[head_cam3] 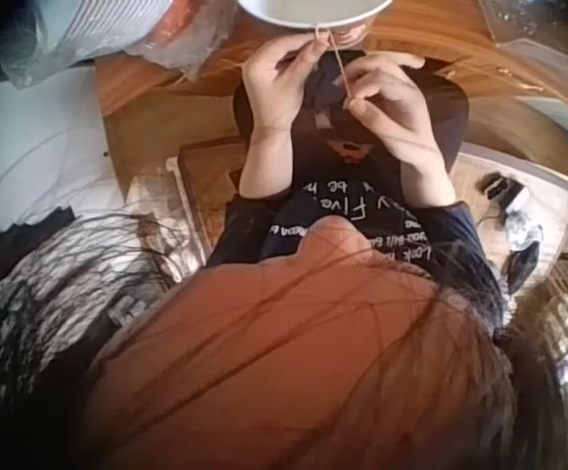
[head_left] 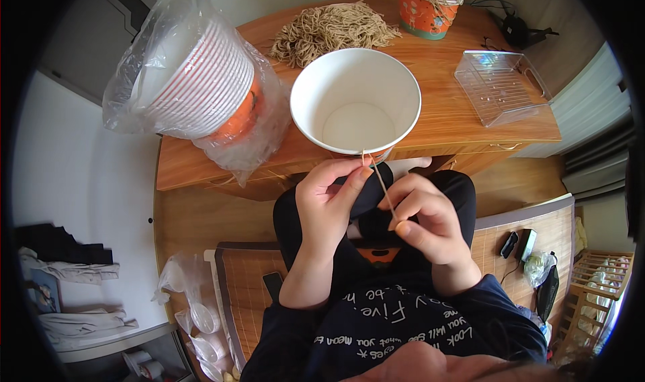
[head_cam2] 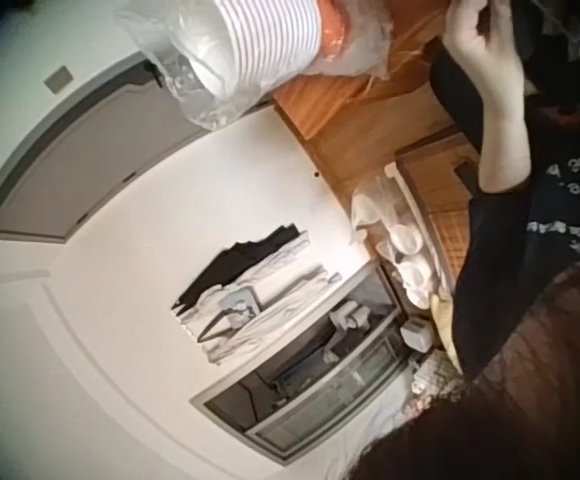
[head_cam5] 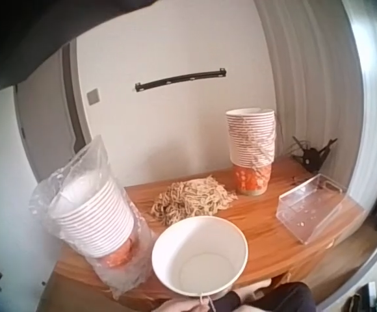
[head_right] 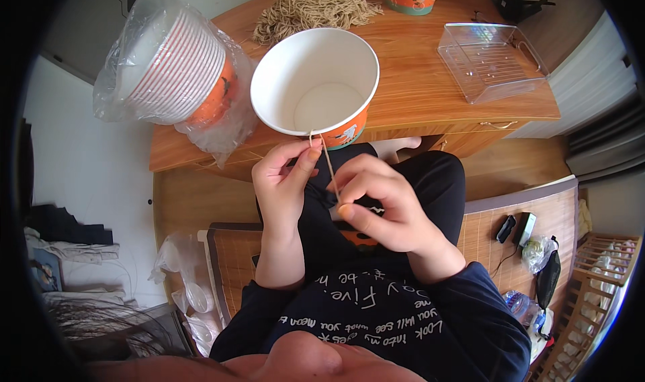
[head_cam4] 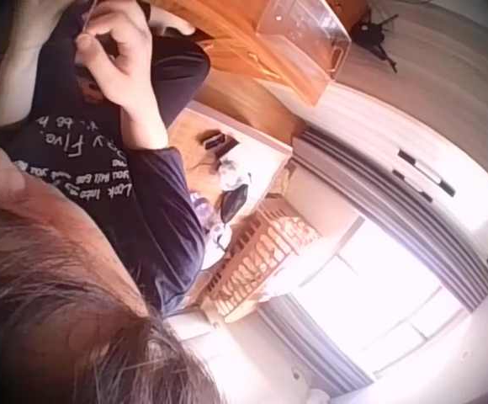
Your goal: Attaching wire handles to paper buckets by threading them through pre-drilled holes.
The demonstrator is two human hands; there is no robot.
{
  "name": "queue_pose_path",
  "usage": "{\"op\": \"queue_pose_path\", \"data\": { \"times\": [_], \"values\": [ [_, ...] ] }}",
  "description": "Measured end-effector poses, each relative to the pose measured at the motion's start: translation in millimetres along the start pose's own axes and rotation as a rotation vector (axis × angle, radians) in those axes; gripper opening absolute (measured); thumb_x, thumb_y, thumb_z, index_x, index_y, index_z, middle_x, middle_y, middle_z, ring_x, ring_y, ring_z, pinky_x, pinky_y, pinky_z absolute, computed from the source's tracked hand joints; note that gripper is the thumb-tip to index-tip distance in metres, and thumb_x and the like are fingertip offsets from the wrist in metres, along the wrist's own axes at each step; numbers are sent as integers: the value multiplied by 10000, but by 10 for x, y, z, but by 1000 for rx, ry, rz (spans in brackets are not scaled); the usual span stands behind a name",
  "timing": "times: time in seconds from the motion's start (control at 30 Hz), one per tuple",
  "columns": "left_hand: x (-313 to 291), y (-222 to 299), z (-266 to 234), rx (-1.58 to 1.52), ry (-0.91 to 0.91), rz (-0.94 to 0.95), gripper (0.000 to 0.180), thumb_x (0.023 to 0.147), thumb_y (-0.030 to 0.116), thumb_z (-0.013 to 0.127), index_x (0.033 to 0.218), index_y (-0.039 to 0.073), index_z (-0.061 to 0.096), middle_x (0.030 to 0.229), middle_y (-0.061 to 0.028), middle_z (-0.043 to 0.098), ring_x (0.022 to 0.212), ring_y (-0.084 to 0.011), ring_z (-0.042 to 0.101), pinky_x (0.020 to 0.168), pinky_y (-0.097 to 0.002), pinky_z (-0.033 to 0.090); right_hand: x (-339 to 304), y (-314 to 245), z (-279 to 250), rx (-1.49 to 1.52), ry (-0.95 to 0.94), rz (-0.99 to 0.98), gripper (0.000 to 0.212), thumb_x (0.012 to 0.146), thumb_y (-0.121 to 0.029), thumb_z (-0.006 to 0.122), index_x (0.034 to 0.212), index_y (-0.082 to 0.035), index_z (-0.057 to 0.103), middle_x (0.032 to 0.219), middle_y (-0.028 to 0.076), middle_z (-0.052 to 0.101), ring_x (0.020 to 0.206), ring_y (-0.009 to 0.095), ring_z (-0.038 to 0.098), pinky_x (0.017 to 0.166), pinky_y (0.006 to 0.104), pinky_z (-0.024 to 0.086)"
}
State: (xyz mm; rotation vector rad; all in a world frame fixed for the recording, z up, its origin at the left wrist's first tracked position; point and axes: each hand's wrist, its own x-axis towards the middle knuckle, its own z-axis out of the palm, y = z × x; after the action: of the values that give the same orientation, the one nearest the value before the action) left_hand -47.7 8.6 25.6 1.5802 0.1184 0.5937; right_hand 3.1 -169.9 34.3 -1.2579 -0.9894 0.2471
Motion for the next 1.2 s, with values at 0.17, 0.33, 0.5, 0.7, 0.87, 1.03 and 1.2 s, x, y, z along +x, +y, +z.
{"op": "queue_pose_path", "data": {
  "times": [0.17, 0.33, 0.5, 0.7, 0.87, 1.03, 1.2],
  "values": [
    [-35, -34, 23, -168, 24, -84, 171, 921, 54, 727, 1059, -45, 709, 980, -118, 743, 861, -124, 691, 754, -217, 523, -17, 21, 123, -29, -11, 35, 56, 893, -55, 685, 883, -32, 634, 931, 108, 661, 897, 243, 636, 795, 343, 498],
    [-27, -63, 16, -219, 20, -126, 205, 951, 142, 704, 1066, -22, 658, 956, -134, 739, 835, -160, 720, 661, -271, 594, -15, 87, 204, -125, -22, 21, 64, 862, -41, 695, 872, -40, 632, 886, 72, 664, 846, 251, 633, 804, 364, 474],
    [-7, -71, -23, -434, -89, -236, 163, 954, 113, 682, 1064, 6, 624, 948, -134, 730, 821, -173, 720, 697, -312, 620, 5, 164, 207, -326, -48, 19, 81, 845, -65, 718, 870, -51, 642, 884, 59, 663, 823, 258, 622, 794, 367, 466],
    [-3, -135, -46, -475, -94, -227, 143, 947, 75, 682, 1057, 11, 618, 953, -131, 729, 836, -178, 723, 761, -334, 627, 62, 175, 208, -535, 170, -32, 197, 791, -89, 783, 930, -52, 649, 928, 84, 686, 885, 288, 626, 804, 384, 481],
    [-8, -121, -40, -423, -76, -242, 113, 957, 53, 659, 1049, 4, 614, 957, -129, 727, 838, -176, 727, 741, -330, 634, 97, 208, 193, -610, 440, -239, 433, 693, 10, 841, 1058, -38, 613, 979, 76, 708, 935, 271, 645, 835, 373, 508],
    [-21, -117, -30, -503, -67, -241, 122, 939, 33, 689, 1037, -7, 628, 985, -131, 739, 877, -147, 719, 740, -248, 594, 172, 233, 221, -665, 453, -276, 391, 687, 45, 843, 1023, -39, 659, 951, 55, 713, 888, 214, 646, 762, 316, 522],
    [-25, -97, -30, -459, -73, -236, 122, 962, 67, 666, 1048, -11, 628, 1005, -120, 733, 886, -142, 712, 709, -240, 591, 168, 287, 204, -661, 459, -285, 352, 707, 72, 819, 1007, -35, 669, 929, 51, 713, 832, 192, 639, 736, 297, 520]
  ]
}}
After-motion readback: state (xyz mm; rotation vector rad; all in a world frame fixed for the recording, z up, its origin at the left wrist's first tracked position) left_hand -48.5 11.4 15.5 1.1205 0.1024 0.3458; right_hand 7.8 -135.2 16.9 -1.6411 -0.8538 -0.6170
